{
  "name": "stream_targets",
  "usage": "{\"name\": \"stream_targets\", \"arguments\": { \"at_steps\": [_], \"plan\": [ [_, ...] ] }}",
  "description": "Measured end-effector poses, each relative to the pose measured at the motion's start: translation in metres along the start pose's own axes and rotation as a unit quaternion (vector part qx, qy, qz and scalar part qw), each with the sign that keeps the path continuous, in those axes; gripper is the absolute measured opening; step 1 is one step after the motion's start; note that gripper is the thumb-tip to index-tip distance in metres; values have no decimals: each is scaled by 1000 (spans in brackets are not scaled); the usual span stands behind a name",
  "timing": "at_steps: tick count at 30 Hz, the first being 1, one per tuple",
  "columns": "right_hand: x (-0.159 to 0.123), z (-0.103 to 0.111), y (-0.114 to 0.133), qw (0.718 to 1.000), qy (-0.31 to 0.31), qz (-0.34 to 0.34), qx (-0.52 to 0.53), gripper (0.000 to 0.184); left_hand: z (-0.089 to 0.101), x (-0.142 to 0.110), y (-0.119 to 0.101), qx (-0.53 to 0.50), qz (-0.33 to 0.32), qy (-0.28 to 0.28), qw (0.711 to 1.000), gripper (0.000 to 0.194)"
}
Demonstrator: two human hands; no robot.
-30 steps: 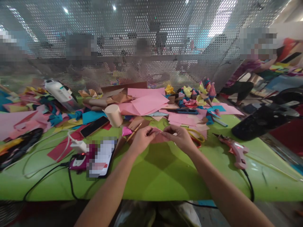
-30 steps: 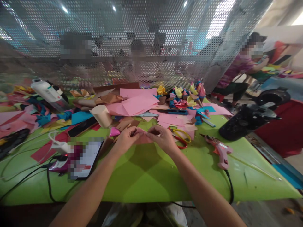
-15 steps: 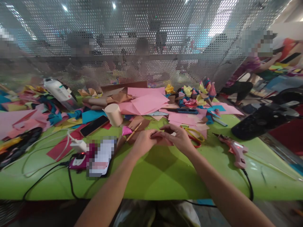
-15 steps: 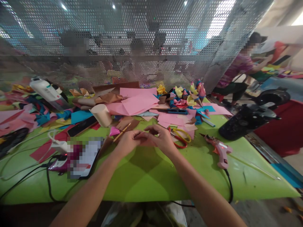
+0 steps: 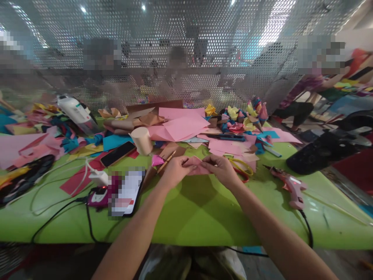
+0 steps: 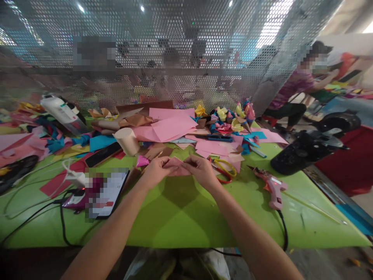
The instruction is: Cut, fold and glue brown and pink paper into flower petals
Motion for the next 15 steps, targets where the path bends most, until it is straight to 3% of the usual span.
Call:
{"name": "stream_targets", "arguments": {
  "at_steps": [15],
  "plan": [
    [5,9,-6,999,9,-30,19,37,12,5,5,2,1,-74,997,30]
  ]
}}
Point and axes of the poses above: each hand's wrist, its own x-axis towards the middle knuckle, its own z-axis out of the back of the hand, y = z × x, the point moved 3 cm from there along x, towards the middle knuckle, and after that the axes turned 12 degrees about x, right-handed, at the moved point
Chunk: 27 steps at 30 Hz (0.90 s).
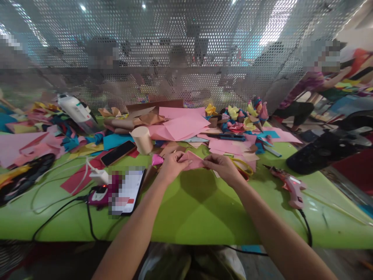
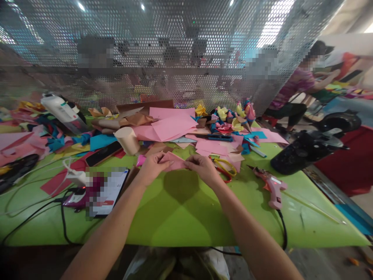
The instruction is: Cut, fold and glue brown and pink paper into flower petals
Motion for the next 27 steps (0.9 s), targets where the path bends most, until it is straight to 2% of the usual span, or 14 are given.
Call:
{"name": "stream_targets", "arguments": {
  "at_steps": [12,18,23,27],
  "plan": [
    [3,3,-4,998,11,-22,66,43,5,3,2,-29,-18,19,999,25],
    [3,5,-5,998,18,-29,61,37,9,6,4,-27,-37,-20,999,28],
    [0,6,-1,998,30,-38,39,37,6,4,4,-2,-31,0,1000,23],
    [-2,-1,4,999,33,-6,9,35,-2,-2,-1,39,-40,37,998,13]
  ]
}}
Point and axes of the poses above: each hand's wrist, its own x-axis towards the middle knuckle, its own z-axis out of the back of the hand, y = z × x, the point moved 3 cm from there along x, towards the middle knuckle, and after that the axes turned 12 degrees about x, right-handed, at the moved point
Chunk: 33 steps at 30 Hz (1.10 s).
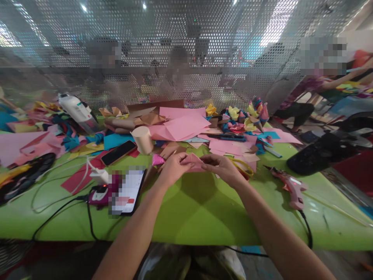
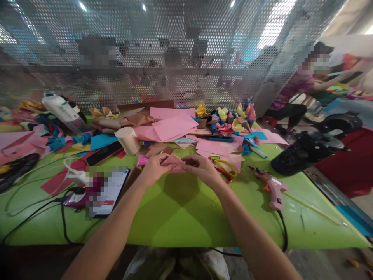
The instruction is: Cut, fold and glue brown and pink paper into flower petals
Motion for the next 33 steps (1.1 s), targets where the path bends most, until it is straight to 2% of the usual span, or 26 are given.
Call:
{"name": "stream_targets", "arguments": {
  "at_steps": [3,5,10,12,15,18,19,21,24,33],
  "plan": [
    [-1,-3,-1,1000,-16,19,-14,31,-5,-2,-3,-5,-14,53,998,18],
    [-2,-5,-1,999,-26,25,-18,29,-5,-3,-5,5,-18,61,998,24],
    [-6,-12,7,997,-25,72,-34,20,-4,-8,-14,154,-8,78,985,31],
    [-7,-12,8,996,-44,78,-12,17,-4,-9,-14,175,-6,88,981,30],
    [-5,-6,4,994,-85,56,49,24,0,-3,-6,85,5,37,996,21],
    [-1,-1,-1,990,-101,39,91,36,2,4,7,-114,34,-36,992,26],
    [0,0,-2,989,-103,33,104,39,1,6,9,-164,44,-41,985,32],
    [0,0,-4,986,-104,21,125,41,-6,6,8,-207,46,-14,977,40],
    [-1,-4,-5,984,-106,8,146,42,-14,1,0,-172,25,26,984,39],
    [-1,-6,-5,981,-106,-3,162,41,-11,-2,-2,-44,20,17,999,37]
  ]
}}
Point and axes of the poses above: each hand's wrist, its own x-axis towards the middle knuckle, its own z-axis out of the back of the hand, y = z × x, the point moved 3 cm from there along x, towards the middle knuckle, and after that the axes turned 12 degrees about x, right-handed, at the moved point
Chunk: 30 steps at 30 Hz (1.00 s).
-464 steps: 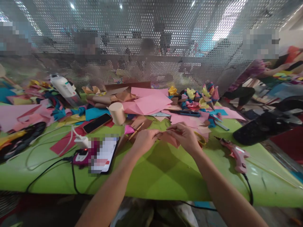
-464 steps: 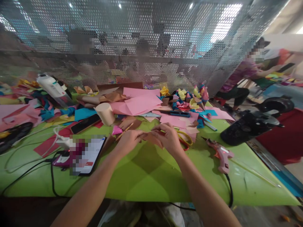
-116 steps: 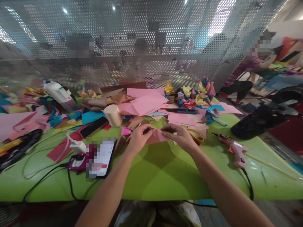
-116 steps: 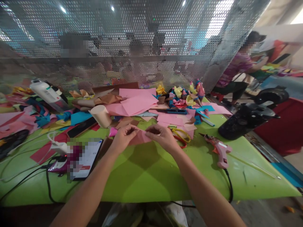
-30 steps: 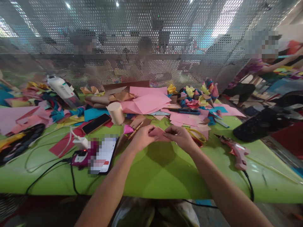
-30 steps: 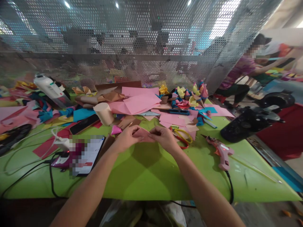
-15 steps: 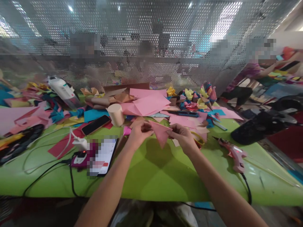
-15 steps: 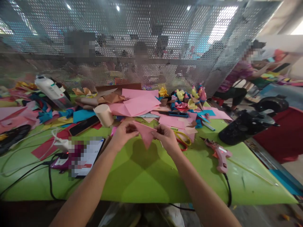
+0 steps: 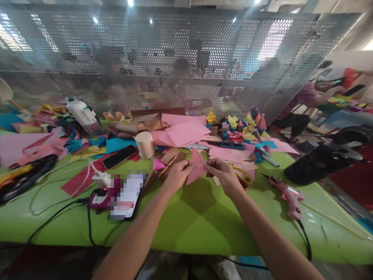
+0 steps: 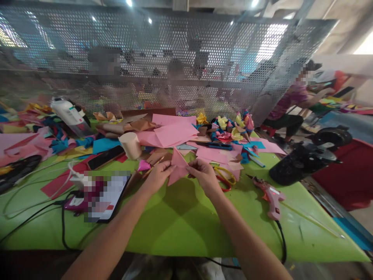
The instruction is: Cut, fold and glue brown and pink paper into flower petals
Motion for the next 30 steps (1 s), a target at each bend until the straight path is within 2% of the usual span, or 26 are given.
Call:
{"name": "stream_targets", "arguments": {
  "at_steps": [7,13,19,25,30],
  "plan": [
    [0,0,-1,1000,13,-4,5,39,0,1,1,-22,10,-4,1000,36],
    [2,5,-3,1000,1,24,-2,29,-6,2,7,-87,21,27,996,33],
    [0,2,-2,999,5,37,0,27,-8,2,9,-159,89,17,983,26],
    [-1,0,0,999,18,29,-10,31,-6,-1,2,-126,27,9,992,32],
    [-1,1,1,999,26,14,-36,38,-5,-1,3,-96,35,-17,995,39]
  ]
}}
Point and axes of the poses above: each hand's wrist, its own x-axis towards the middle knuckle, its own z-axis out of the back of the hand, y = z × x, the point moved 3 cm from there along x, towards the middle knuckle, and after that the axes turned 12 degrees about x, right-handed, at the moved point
